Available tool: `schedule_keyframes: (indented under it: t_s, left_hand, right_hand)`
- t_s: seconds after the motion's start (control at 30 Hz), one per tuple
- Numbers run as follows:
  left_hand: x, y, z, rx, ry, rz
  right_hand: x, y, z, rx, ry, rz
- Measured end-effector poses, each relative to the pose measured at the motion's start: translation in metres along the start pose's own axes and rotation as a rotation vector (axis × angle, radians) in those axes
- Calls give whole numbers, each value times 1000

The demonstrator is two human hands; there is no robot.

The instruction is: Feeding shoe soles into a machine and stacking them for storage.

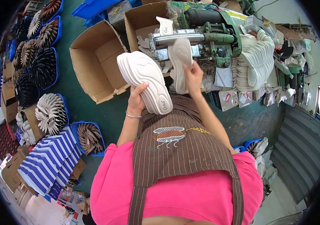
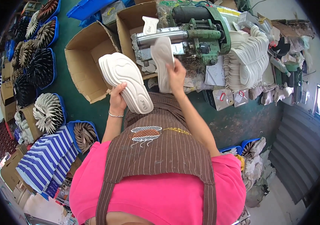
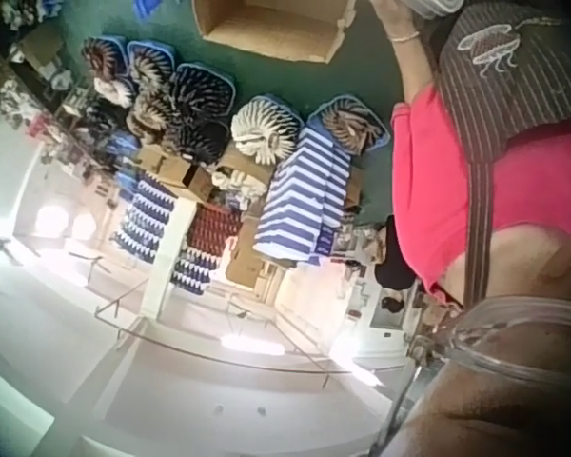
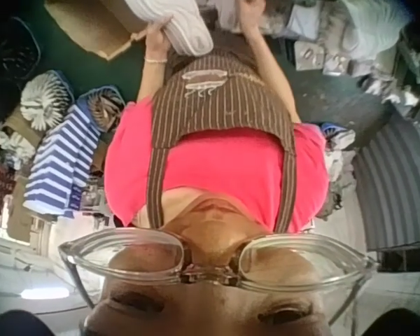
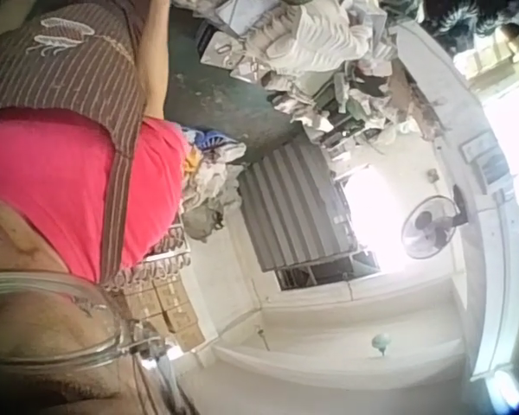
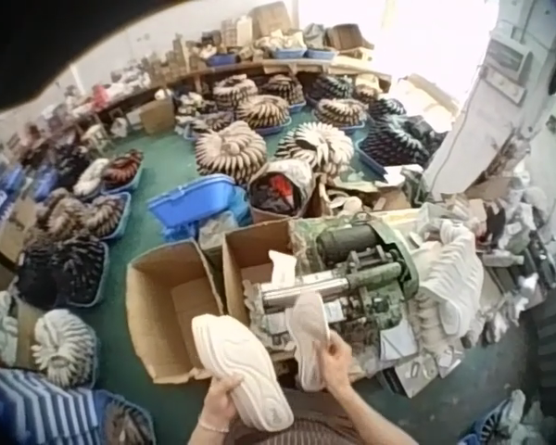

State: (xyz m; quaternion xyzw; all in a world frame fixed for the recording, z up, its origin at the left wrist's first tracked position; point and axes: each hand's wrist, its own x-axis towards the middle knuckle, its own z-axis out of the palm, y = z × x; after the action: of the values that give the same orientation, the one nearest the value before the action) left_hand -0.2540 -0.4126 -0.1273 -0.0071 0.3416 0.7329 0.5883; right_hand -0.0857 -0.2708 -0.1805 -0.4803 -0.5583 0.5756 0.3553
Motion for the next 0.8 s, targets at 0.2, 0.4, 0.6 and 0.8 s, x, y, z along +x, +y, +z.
schedule_keyframes:
  t_s: [0.2,0.4,0.6,0.8]
  left_hand:
    - [8,-4,8,154,-4,21]
    - [6,-8,14,327,-17,34]
    - [15,-13,10,492,80,161]
    - [14,-16,14,457,95,100]
  right_hand:
    - [-30,-27,8,182,31,124]
    - [10,-32,11,221,-73,292]
    - [-42,-46,17,313,-82,425]
    - [5,-43,15,277,-27,346]
